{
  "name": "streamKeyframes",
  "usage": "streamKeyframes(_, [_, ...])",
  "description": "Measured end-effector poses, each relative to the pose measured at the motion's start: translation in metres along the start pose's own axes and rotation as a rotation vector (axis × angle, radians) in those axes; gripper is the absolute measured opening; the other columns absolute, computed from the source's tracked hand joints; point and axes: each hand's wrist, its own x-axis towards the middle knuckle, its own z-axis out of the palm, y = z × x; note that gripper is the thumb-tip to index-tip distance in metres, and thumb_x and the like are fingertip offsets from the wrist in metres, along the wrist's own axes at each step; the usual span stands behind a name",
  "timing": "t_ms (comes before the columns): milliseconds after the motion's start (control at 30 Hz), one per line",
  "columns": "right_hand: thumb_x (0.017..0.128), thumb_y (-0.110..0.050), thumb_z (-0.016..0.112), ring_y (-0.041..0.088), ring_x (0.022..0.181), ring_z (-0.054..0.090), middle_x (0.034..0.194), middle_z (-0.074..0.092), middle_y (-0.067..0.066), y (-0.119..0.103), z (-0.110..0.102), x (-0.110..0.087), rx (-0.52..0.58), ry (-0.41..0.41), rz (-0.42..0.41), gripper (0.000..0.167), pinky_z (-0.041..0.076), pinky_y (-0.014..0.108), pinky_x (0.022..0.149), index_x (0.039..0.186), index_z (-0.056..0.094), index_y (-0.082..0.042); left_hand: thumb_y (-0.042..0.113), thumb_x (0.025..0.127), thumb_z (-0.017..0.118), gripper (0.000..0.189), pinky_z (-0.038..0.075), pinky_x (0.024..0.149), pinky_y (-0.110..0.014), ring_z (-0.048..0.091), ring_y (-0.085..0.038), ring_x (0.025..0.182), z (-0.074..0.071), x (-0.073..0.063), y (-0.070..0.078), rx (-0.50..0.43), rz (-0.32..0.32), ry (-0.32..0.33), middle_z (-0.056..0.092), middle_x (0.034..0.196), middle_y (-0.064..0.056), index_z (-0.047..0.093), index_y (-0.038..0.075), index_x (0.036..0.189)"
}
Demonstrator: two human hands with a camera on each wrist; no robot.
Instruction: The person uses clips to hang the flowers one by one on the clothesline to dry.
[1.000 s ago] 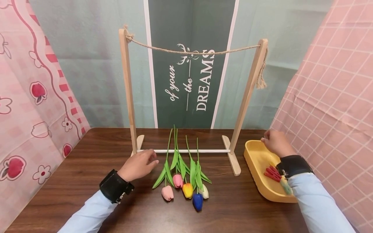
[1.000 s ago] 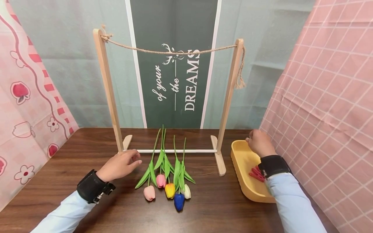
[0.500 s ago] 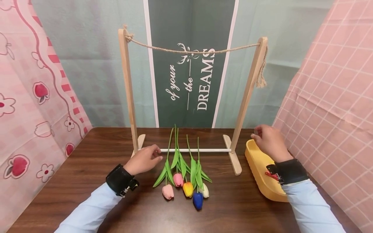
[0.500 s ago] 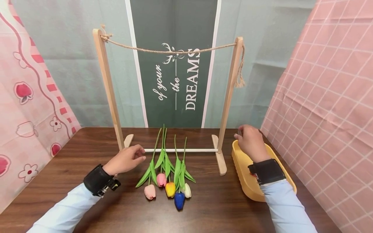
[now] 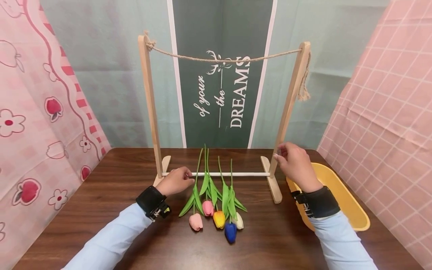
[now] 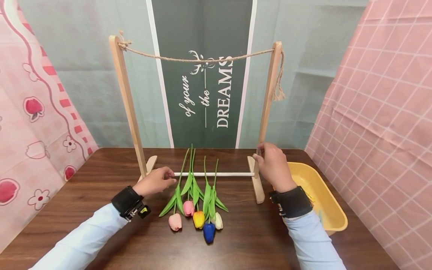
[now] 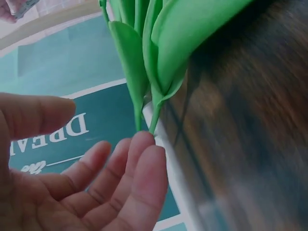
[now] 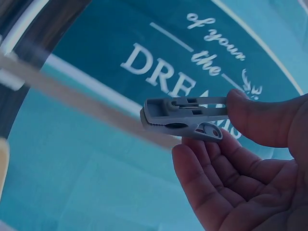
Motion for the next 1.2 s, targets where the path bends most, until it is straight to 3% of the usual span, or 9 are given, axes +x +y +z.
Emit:
streamKeyframes(167, [0.088,-0.005,0.07,0.034,0.079,0.056,0.088,0.06,0.02,-0.011,0.009,0.002,0.051,-0.028,0.028,0.025,0.047,0.05,0.072,0.106,0.061,0.009,0.012,0.091,0.063,0.021,0.051,0.049,-0.029,0.058,-0.018,0.061,0.006,0.009,-0.001,-0.142,-0.112,-0.054,0.06,0.083,-0.008,0.06,-0.003,0.105])
streamKeyframes(267, [0.088,-0.006,0.07,0.034,0.08,0.056,0.088,0.06,0.02,-0.017,0.013,0.002,0.069,-0.044,0.041,0.025,0.048,0.049,0.073,0.106,0.06,0.009,0.011,0.091,0.062,0.024,0.055,0.053,-0.033,0.061,-0.021,0.068,0.01,0.013,-0.002,-0.184,-0.169,-0.075,0.06,0.086,-0.01,0.058,-0.005,0.109])
streamKeyframes(467, [0.087,-0.006,0.071,0.032,0.078,0.056,0.086,0.06,0.017,-0.023,0.022,0.002,0.094,-0.035,0.046,0.023,0.047,0.046,0.071,0.104,0.061,0.007,0.008,0.092,0.061,0.029,0.058,0.06,-0.038,0.062,-0.024,0.07,0.019,0.022,-0.007,-0.242,-0.222,-0.12,0.059,0.088,-0.015,0.053,-0.01,0.115])
streamKeyframes(600, [0.087,-0.006,0.071,0.032,0.078,0.056,0.086,0.06,0.016,-0.025,0.027,0.002,0.108,-0.025,0.034,0.023,0.048,0.045,0.07,0.103,0.061,0.006,0.007,0.092,0.061,0.023,0.058,0.06,-0.037,0.062,-0.021,0.068,0.025,0.029,-0.009,-0.266,-0.252,-0.154,0.058,0.091,-0.014,0.053,-0.008,0.109])
streamKeyframes(733, [0.087,-0.006,0.071,0.031,0.077,0.056,0.086,0.06,0.016,-0.026,0.03,0.002,0.118,-0.03,0.019,0.023,0.047,0.045,0.069,0.104,0.061,0.006,0.006,0.092,0.061,0.014,0.058,0.058,-0.036,0.062,-0.021,0.066,0.027,0.032,-0.008,-0.268,-0.271,-0.178,0.056,0.088,-0.014,0.049,-0.002,0.092])
streamKeyframes(900, [0.087,-0.006,0.072,0.03,0.077,0.056,0.086,0.06,0.015,-0.026,0.032,0.003,0.118,-0.029,0.004,0.023,0.047,0.044,0.069,0.104,0.061,0.006,0.003,0.093,0.059,0.031,0.057,0.056,-0.035,0.059,-0.019,0.062,0.028,0.034,-0.009,-0.276,-0.269,-0.179,0.044,0.07,-0.005,0.036,0.008,0.071])
streamKeyframes(1033, [0.087,-0.006,0.071,0.03,0.078,0.056,0.086,0.06,0.015,-0.026,0.033,0.001,0.12,-0.035,0.016,0.024,0.048,0.045,0.07,0.105,0.062,0.006,0.0,0.092,0.058,0.038,0.057,0.054,-0.033,0.056,-0.017,0.058,0.031,0.036,-0.012,-0.288,-0.249,-0.172,0.037,0.061,-0.001,0.033,0.011,0.065])
streamKeyframes(1200, [0.087,-0.006,0.071,0.032,0.082,0.057,0.088,0.061,0.016,-0.027,0.035,0.0,0.13,-0.061,0.045,0.025,0.049,0.048,0.073,0.107,0.062,0.006,-0.003,0.092,0.058,0.036,0.057,0.054,-0.032,0.053,-0.015,0.056,0.037,0.038,-0.016,-0.31,-0.249,-0.163,0.041,0.061,-0.002,0.039,0.009,0.064])
